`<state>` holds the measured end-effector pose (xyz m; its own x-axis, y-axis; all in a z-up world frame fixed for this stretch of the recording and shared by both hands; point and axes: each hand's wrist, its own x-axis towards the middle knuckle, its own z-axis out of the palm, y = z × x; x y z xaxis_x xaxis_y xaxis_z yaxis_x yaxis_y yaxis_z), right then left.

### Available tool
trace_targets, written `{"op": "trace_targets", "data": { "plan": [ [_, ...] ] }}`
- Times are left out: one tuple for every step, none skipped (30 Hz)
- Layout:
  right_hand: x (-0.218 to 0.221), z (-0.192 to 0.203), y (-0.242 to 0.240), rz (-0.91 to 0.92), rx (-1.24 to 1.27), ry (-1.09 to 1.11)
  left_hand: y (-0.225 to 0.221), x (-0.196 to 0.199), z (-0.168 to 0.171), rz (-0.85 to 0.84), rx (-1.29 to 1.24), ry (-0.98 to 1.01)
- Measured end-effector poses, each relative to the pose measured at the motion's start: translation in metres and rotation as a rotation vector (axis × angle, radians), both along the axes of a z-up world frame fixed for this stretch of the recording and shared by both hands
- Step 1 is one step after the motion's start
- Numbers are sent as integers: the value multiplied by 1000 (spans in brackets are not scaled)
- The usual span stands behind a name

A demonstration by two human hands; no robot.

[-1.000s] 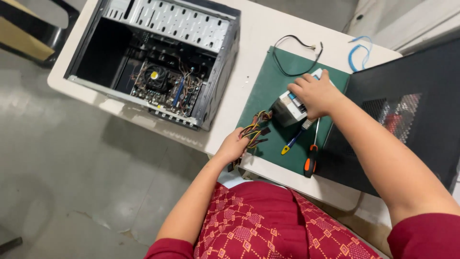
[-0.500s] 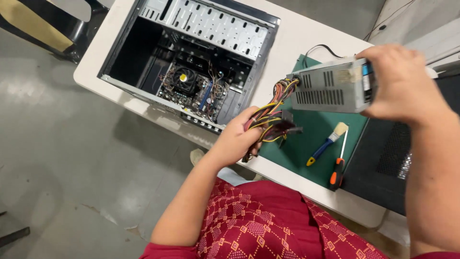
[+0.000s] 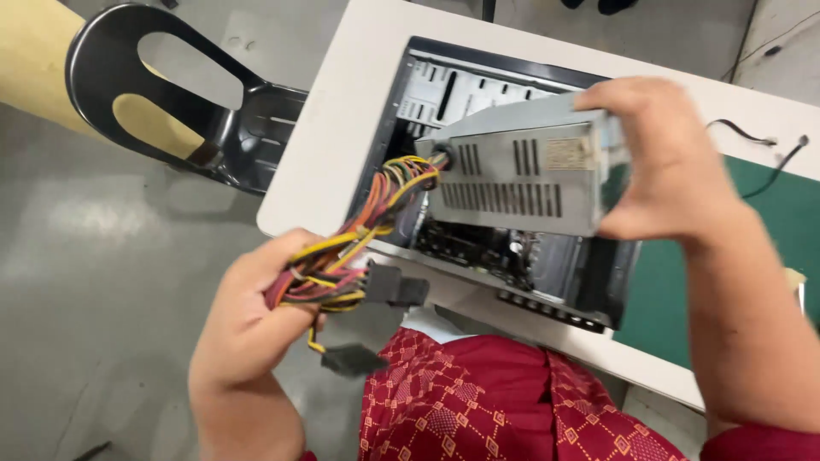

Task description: Unscrewing a power supply unit from a computer case, cleaning the cables with a brush, and placing it back.

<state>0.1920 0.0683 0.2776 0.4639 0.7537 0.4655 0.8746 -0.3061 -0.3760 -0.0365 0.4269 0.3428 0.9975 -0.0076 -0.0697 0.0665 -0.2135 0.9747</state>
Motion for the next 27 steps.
{"op": "trace_targets", "data": {
  "plan": [
    [-3, -8, 23, -5, 0, -5, 15, 9, 3, -5, 0, -5],
    [-6, -15, 45, -21, 16, 40, 29, 18, 7, 9, 27, -2],
    [-11, -24, 64, -42, 30, 88, 42, 27, 10, 18, 52, 4],
    [-16, -32, 79, -53, 29, 87, 51, 40, 12, 7, 50, 3],
    [-21, -41, 91, -173, -66, 203, 59, 53, 13, -22, 149, -12],
    [-26, -51, 103, -294, -161, 319, 65, 66, 13, -50, 247, -27],
    [-32, -57, 114, -304, -166, 323, 68, 80, 13, -60, 241, -24],
    [-37, -62, 124, -410, -181, 416, 69, 94, 13, -71, 280, 54],
    [-41, -68, 134, -513, -196, 504, 70, 108, 13, -79, 319, 128],
    [-47, -69, 140, -520, -202, 504, 71, 120, 9, -85, 312, 128],
    [-53, -70, 145, -596, -191, 515, 72, 131, 6, -116, 307, 135],
    [-59, -72, 150, -673, -179, 526, 72, 142, 2, -147, 303, 143],
    [-63, -71, 154, -677, -184, 528, 72, 150, -5, -151, 299, 145],
    [-67, -69, 157, -747, -205, 560, 71, 158, -12, -210, 332, 81],
    [-72, -68, 158, -819, -226, 589, 69, 167, -18, -270, 366, 15],
    [-75, -70, 161, -824, -229, 590, 64, 173, -21, -275, 361, 15],
    [-78, -72, 163, -878, -250, 606, 60, 179, -23, -325, 399, -19],
    [-80, -74, 165, -933, -271, 621, 55, 186, -25, -374, 437, -53],
    [-80, -66, 171, -938, -271, 621, 51, 192, -32, -379, 435, -55],
    [-80, -59, 177, -977, -243, 775, 47, 199, -39, -365, 403, -118],
    [-80, -52, 183, -1014, -212, 931, 43, 205, -45, -351, 371, -179],
    [-78, -51, 184, -1019, -211, 932, 36, 214, -52, -356, 369, -179],
    [-77, -51, 187, -1036, -218, 938, 31, 221, -58, -380, 393, -189],
    [-76, -50, 189, -1053, -226, 943, 26, 229, -65, -404, 416, -198],
    [-78, -49, 192, -1056, -223, 945, 20, 234, -74, -407, 417, -199],
    [-80, -47, 195, -1010, -202, 910, 13, 240, -83, -418, 416, -206],
    [-83, -45, 197, -967, -181, 874, 6, 246, -92, -431, 413, -215]
  ]
}}
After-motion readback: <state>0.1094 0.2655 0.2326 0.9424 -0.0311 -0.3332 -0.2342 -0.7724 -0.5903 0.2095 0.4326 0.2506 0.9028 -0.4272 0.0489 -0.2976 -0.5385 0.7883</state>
